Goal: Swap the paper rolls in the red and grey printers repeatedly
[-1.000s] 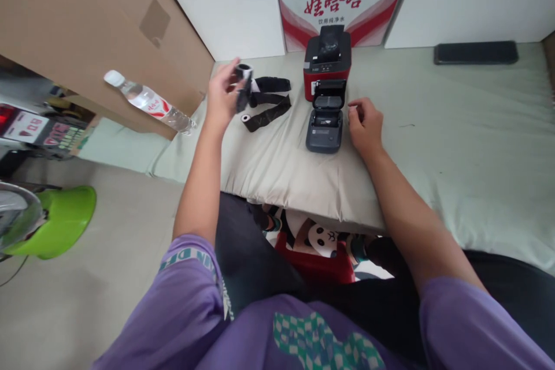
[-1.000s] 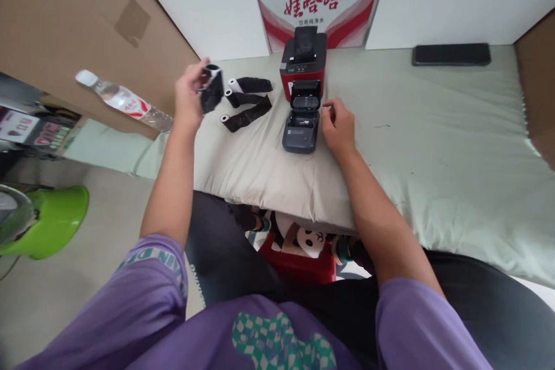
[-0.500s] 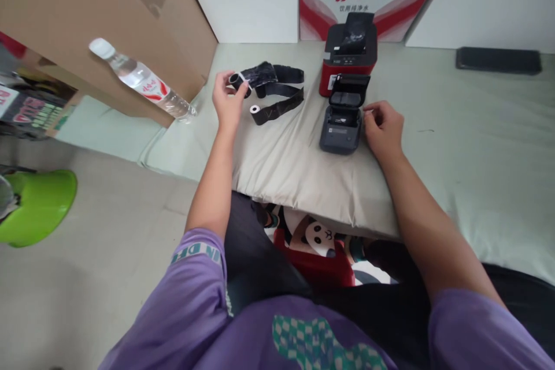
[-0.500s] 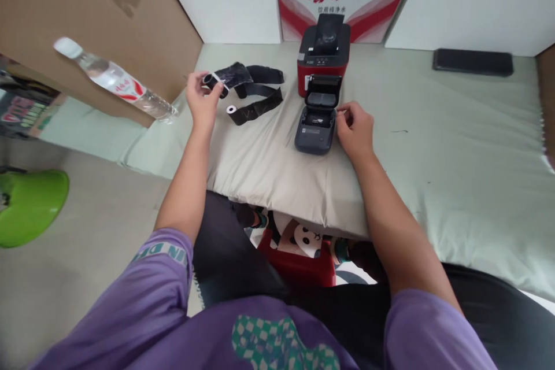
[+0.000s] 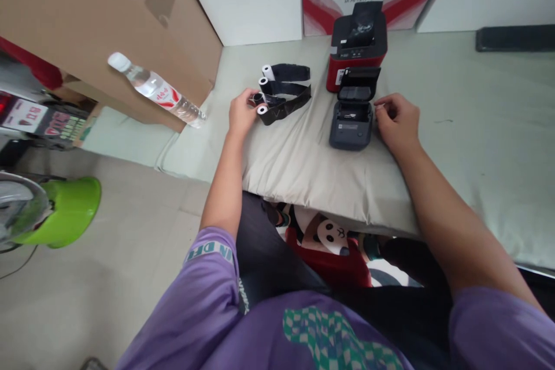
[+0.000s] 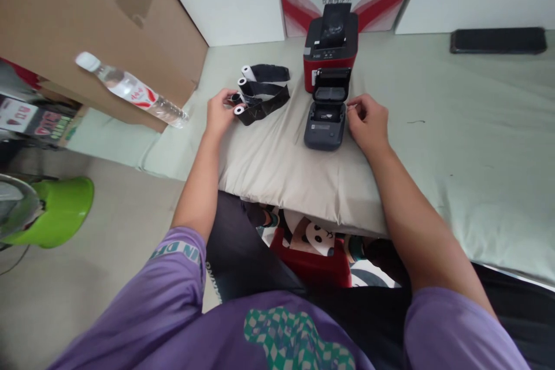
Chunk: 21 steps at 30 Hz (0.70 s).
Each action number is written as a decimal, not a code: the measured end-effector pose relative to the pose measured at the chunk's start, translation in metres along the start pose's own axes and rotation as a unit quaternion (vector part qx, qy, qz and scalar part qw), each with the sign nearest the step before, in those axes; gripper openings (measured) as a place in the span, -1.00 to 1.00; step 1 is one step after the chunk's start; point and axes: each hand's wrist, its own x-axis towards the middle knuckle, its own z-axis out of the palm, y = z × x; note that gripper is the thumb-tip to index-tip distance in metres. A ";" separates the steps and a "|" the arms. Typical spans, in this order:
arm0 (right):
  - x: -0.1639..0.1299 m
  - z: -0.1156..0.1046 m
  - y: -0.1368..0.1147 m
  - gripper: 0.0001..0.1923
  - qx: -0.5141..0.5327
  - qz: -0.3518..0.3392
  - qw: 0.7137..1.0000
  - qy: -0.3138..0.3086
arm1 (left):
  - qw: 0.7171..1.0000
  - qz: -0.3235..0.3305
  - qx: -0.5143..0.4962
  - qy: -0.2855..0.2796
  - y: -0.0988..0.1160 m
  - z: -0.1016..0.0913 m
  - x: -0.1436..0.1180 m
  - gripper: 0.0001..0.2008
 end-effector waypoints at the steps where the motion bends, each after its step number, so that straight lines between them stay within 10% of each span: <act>1: 0.000 0.000 0.001 -0.84 0.002 -0.002 1.000 0.001 | 1.000 0.000 0.012 -0.004 0.000 -0.002 -0.001 -0.54; 10: 0.000 0.003 0.009 -0.84 0.010 -0.020 1.000 0.014 | 0.991 0.110 0.062 0.036 0.003 -0.032 -0.038 -0.46; 21: 0.003 0.004 0.019 -0.86 0.007 -0.044 0.999 0.014 | 0.992 0.065 -0.092 -0.063 0.014 -0.006 -0.043 -0.53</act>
